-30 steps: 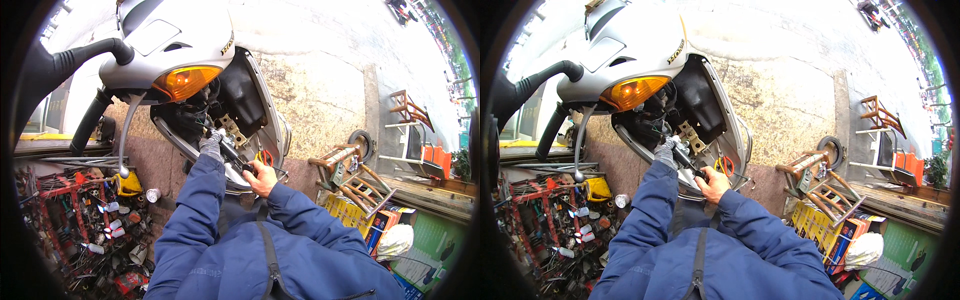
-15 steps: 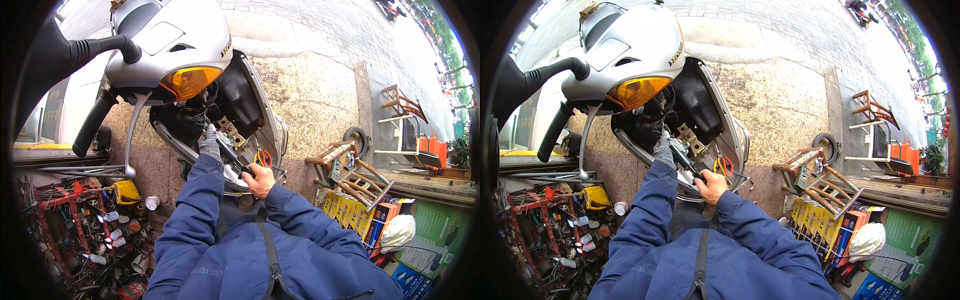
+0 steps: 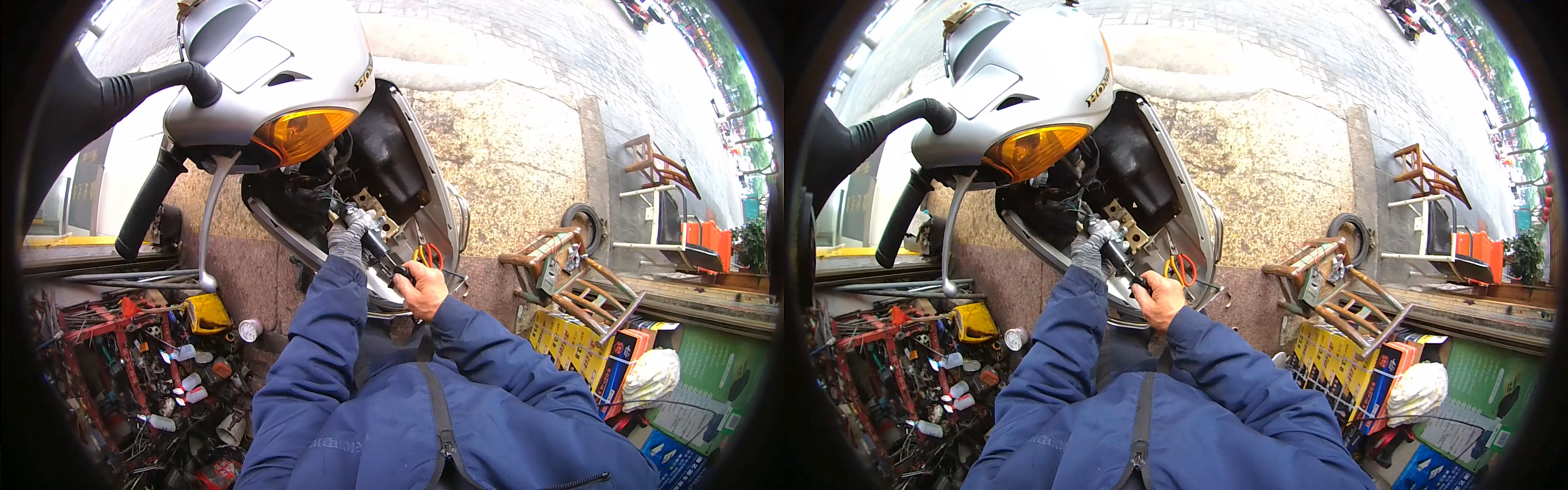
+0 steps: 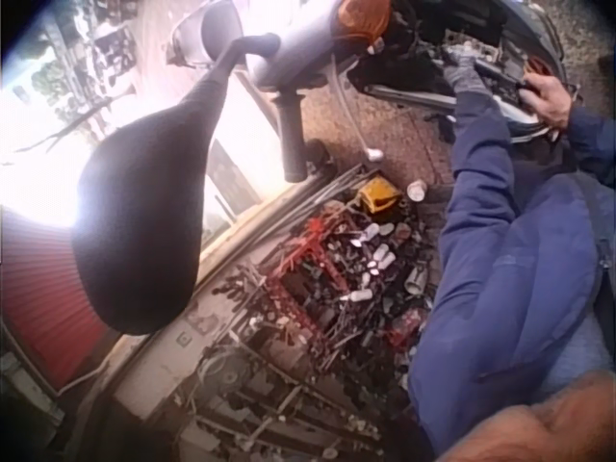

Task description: The person works on the front wiring of a silver scooter, connecting wires and testing the turn signal. They retrieve a roll of yellow tape from a cluttered tool rack, tear off a piece, and wrap it around the wire bundle near the headlight.

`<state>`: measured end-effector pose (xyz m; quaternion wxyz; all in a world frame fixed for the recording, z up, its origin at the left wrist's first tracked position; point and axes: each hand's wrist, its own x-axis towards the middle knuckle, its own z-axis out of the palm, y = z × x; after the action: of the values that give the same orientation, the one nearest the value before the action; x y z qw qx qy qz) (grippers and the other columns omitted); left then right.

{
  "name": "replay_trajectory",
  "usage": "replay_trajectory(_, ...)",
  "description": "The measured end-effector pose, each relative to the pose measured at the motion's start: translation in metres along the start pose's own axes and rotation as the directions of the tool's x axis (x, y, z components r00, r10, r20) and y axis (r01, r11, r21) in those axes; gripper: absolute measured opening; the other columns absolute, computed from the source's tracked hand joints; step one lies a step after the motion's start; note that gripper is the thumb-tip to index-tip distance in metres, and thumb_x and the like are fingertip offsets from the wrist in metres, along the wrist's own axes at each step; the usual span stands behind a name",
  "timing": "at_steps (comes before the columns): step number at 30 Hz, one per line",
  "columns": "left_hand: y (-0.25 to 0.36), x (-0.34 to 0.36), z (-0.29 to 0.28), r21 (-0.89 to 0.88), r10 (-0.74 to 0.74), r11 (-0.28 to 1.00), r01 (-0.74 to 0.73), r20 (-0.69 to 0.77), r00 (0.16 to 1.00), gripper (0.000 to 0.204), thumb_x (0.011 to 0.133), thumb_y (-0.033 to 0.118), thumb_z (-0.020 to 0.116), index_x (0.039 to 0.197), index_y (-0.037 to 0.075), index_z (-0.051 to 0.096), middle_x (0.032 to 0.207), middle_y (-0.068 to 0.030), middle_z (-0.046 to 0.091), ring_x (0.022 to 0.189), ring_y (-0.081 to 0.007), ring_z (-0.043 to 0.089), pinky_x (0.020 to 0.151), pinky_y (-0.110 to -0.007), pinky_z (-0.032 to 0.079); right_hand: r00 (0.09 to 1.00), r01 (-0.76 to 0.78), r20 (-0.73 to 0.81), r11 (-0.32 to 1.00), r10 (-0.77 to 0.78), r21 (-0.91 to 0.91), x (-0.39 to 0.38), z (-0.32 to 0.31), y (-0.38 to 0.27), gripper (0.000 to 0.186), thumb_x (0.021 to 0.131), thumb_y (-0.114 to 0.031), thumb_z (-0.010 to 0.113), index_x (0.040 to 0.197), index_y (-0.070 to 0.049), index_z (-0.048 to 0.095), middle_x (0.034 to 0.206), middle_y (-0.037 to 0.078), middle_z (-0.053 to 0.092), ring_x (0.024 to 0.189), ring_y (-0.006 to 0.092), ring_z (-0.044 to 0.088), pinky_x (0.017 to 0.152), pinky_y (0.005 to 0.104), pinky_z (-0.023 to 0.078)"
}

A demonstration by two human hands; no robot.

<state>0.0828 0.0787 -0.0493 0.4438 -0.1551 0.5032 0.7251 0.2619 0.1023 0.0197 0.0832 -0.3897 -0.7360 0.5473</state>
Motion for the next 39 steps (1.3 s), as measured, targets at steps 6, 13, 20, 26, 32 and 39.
replay_trajectory(6,-0.01,-0.001,-0.006,-0.054,0.038,0.998,-0.035,0.059,0.998,0.033,0.075,-0.005,0.067,0.102,0.009,0.053,0.092,-0.0099,0.062,0.081,-0.0271,0.066,0.061,-0.04,0.059,0.999,-0.04,0.026,0.994,0.037,0.103,0.005,-0.007,0.002,0.016,0.085,-0.016,0.064,0.092,-0.002,0.063,0.067,0.013,0.063,0.06,0.0246,0.061,0.057,0.0345,0.047)
replay_trajectory(13,-0.01,-0.001,0.0,-0.035,-0.001,0.999,0.001,0.015,1.0,0.03,0.075,-0.005,0.067,0.098,0.009,0.054,0.086,-0.0081,0.062,0.076,-0.0235,0.065,0.061,-0.037,0.058,0.999,0.032,0.018,0.999,-0.032,-0.004,0.011,-0.017,0.004,0.019,0.084,-0.018,0.065,0.092,-0.002,0.063,0.071,0.015,0.064,0.065,0.027,0.063,0.061,0.0358,0.049)
replay_trajectory(20,-0.017,0.006,-0.001,-0.042,0.064,0.997,-0.064,-0.008,0.998,0.027,0.077,-0.003,0.067,0.096,0.01,0.054,0.084,-0.0072,0.061,0.075,-0.0222,0.064,0.06,-0.036,0.057,0.996,0.088,0.038,0.995,-0.086,-0.036,0.017,-0.022,0.01,0.019,0.084,-0.016,0.065,0.094,0.0,0.062,0.071,0.013,0.063,0.064,0.0231,0.062,0.06,0.0332,0.048)
replay_trajectory(26,-0.015,0.002,0.0,-0.073,0.014,0.997,-0.014,0.001,1.0,0.027,0.077,-0.001,0.068,0.097,0.01,0.055,0.085,-0.0078,0.062,0.075,-0.0225,0.064,0.061,-0.037,0.058,0.994,0.09,0.064,0.995,-0.088,-0.031,0.02,-0.026,0.007,0.02,0.083,-0.019,0.065,0.092,-0.001,0.062,0.073,0.019,0.064,0.071,0.033,0.064,0.064,0.0389,0.049)
replay_trajectory(32,-0.016,-0.003,0.005,0.001,-0.033,0.999,0.033,-0.088,0.996,0.03,0.074,-0.001,0.071,0.097,0.011,0.055,0.082,-0.0073,0.062,0.064,-0.0216,0.063,0.053,-0.036,0.058,0.99,0.13,0.071,0.99,-0.125,-0.06,0.025,-0.029,0.011,0.019,0.082,-0.018,0.065,0.091,-0.001,0.062,0.072,0.019,0.063,0.071,0.0358,0.063,0.064,0.0414,0.049)
replay_trajectory(39,-0.029,0.009,0.006,0.066,0.044,0.997,-0.028,-0.256,0.966,0.034,0.072,-0.004,0.073,0.095,0.014,0.055,0.082,-0.0054,0.062,0.062,-0.0188,0.061,0.05,-0.036,0.056,0.916,0.39,0.058,0.846,-0.398,-0.363,0.027,-0.035,0.016,0.018,0.08,-0.014,0.064,0.094,-0.004,0.059,0.076,0.016,0.061,0.069,0.0341,0.062,0.062,0.0418,0.05)
